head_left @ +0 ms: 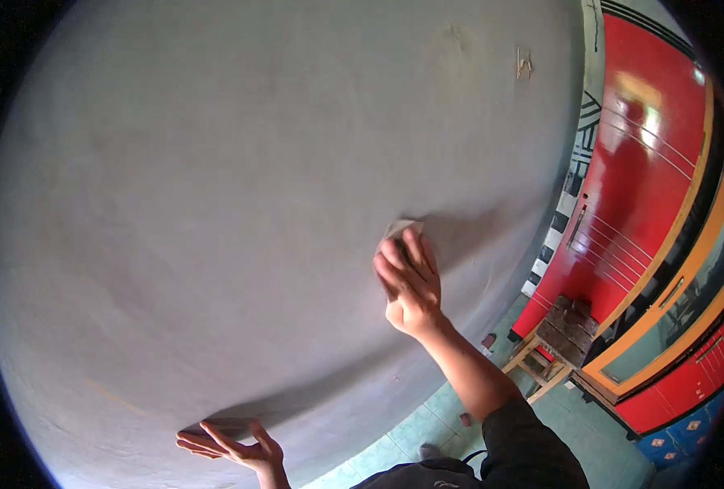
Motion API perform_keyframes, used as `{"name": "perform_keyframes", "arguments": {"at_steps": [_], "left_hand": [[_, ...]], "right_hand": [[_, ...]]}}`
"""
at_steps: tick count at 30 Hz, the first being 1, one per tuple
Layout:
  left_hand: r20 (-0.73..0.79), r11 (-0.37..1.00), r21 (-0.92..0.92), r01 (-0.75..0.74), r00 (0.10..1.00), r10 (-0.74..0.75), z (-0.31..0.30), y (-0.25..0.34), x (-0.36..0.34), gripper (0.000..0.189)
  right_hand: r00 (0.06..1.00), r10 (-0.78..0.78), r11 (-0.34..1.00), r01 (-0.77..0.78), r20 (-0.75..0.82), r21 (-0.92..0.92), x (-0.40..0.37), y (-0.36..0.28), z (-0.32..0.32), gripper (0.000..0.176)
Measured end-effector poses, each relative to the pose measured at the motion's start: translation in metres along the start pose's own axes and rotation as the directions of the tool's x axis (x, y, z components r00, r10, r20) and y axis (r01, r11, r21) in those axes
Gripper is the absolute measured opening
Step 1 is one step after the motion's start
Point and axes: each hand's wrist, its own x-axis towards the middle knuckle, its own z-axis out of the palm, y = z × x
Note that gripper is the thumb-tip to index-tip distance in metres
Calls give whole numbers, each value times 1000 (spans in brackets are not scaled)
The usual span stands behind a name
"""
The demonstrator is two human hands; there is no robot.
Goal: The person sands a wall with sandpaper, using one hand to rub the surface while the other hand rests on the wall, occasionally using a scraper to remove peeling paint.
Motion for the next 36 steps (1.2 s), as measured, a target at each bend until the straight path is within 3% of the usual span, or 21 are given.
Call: {"name": "perform_keyframes", "arguments": {"at_steps": [2,3,4,6,7,8,10,13,16,17,20,22,23,25,27,30,32,33,34,35,36], "left_hand": [[0,1000,30,-4,1000,4,5,23,0,87],[2,999,48,-6,1000,6,10,31,-1,87],[4,998,66,-5,1000,4,14,37,-4,87],[16,996,87,-15,1000,13,20,43,-10,87],[15,995,100,-23,1000,22,22,48,-10,85],[10,993,112,-32,999,31,25,53,-9,84],[-1,990,137,-14,1000,14,27,55,-7,86],[-11,989,149,12,1000,-11,33,54,-9,86],[2,986,167,29,1000,-30,33,55,-11,86],[6,985,169,36,999,-37,33,56,-11,85],[6,986,164,29,1000,-30,36,54,-12,85],[7,988,154,19,1000,-21,36,55,-11,84],[10,989,146,17,1000,-19,35,54,-12,84],[22,989,148,8,1000,-11,31,55,-10,84],[25,988,157,16,999,-20,32,55,-12,83],[36,994,103,32,999,-36,29,56,-11,83],[44,988,154,-11,999,5,25,50,-11,85],[49,985,166,-41,998,33,22,47,-8,84],[53,982,175,-73,996,65,20,39,-3,84],[60,983,164,-83,995,74,13,37,9,84],[40,976,191,-107,994,101,6,34,25,80]], "right_hand": [[999,-8,1000,7,-48,-5,3,48,-8,41],[952,243,969,-231,-183,88,17,63,-12,42],[889,409,910,-381,-206,163,31,69,-23,44],[942,291,956,-279,-167,95,37,60,-18,42],[992,51,988,-33,-117,150,39,49,-14,45],[999,-51,880,51,-13,472,40,39,-10,52],[901,-428,901,419,72,111,62,58,-21,56],[979,19,994,4,-203,111,119,103,-30,54],[959,-201,965,229,-201,126,122,79,-13,53],[950,-301,913,313,-86,260,111,66,-7,54],[923,-384,905,382,-28,189,138,86,-18,49],[978,-62,994,79,-201,79,169,106,-28,39],[976,-22,998,36,-217,60,170,100,-22,38],[978,-175,977,186,-110,99,161,83,-17,35],[826,-553,830,535,110,155,150,53,-20,33],[920,-389,915,391,-38,95,187,87,-26,32],[964,-52,992,81,-261,100,200,99,-24,35],[960,-124,992,124,-253,-16,196,85,-21,40],[938,-256,965,263,-233,2,180,63,-6,47],[896,-411,866,441,-166,235,168,37,-1,50],[867,-498,818,479,-27,319,141,6,9,51]]}}
